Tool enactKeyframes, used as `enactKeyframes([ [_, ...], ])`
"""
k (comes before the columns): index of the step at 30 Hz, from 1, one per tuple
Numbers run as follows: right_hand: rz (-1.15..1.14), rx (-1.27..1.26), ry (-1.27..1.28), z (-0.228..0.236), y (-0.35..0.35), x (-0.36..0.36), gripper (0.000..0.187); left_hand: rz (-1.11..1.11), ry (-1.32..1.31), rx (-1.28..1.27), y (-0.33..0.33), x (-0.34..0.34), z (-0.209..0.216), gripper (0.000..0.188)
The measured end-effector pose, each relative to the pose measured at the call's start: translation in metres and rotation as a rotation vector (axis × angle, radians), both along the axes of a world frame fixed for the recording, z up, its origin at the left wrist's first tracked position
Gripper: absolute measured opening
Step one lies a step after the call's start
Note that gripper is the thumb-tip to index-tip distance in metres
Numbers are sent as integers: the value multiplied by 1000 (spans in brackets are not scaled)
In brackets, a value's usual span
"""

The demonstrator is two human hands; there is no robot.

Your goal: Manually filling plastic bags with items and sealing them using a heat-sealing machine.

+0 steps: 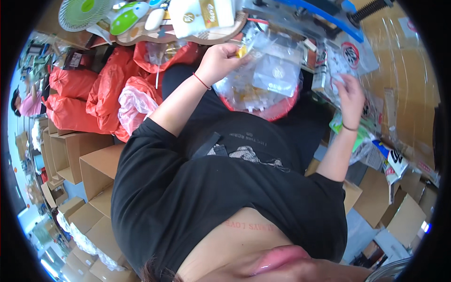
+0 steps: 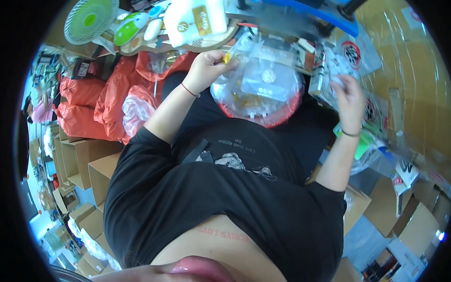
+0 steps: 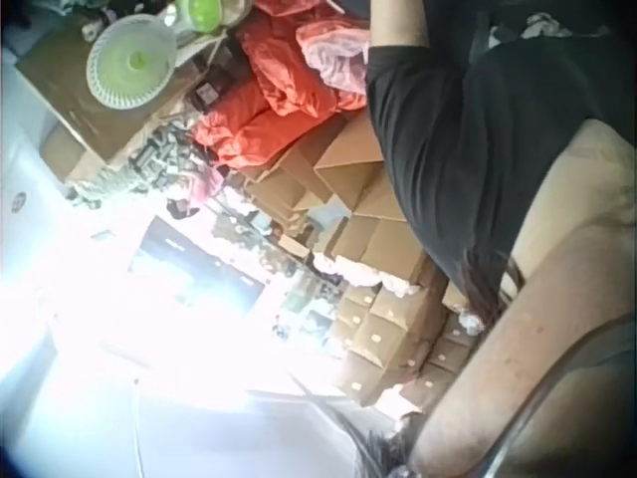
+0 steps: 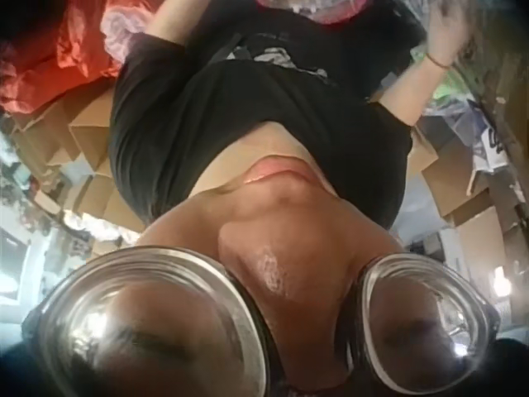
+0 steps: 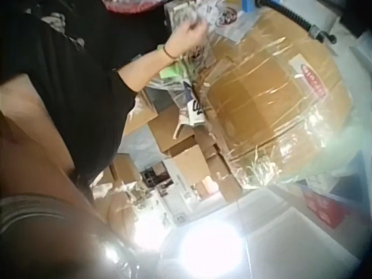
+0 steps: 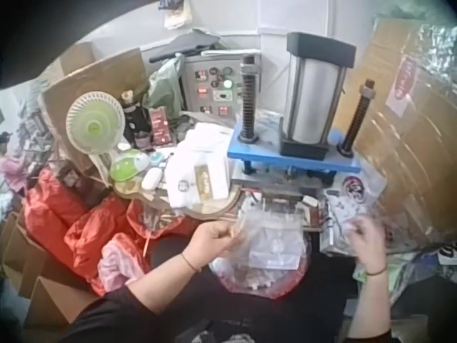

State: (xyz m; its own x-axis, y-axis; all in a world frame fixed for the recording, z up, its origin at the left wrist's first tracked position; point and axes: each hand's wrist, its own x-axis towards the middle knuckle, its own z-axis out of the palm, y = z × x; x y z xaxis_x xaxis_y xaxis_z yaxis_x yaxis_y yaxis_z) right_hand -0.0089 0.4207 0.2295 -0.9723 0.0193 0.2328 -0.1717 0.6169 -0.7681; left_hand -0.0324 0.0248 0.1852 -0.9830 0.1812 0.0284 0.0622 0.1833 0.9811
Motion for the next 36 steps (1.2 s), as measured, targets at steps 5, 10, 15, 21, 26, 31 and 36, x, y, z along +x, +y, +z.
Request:
enactKeyframes([
  [5,287,-36,76,34,-96,5,9,-237,-64,-210,44,22,16,24],
  [10,239,-163,95,34,-113,-4,18,-356,-282,157,71,39,9,24],
  [15,423,-67,49,34,-95,-7,30,-545,-665,536,84,49,12,28],
  [21,200,701,0,47,-21,16,36,-510,-634,555,83,26,21,28],
  [26,343,782,-112,22,-5,18,37,-345,-567,532,65,-33,3,31],
  [31,371,427,-115,9,9,22,29,60,-198,60,63,-37,6,51],
  [36,285,115,-214,-7,31,15,28,675,714,-1091,-30,-43,0,52],
])
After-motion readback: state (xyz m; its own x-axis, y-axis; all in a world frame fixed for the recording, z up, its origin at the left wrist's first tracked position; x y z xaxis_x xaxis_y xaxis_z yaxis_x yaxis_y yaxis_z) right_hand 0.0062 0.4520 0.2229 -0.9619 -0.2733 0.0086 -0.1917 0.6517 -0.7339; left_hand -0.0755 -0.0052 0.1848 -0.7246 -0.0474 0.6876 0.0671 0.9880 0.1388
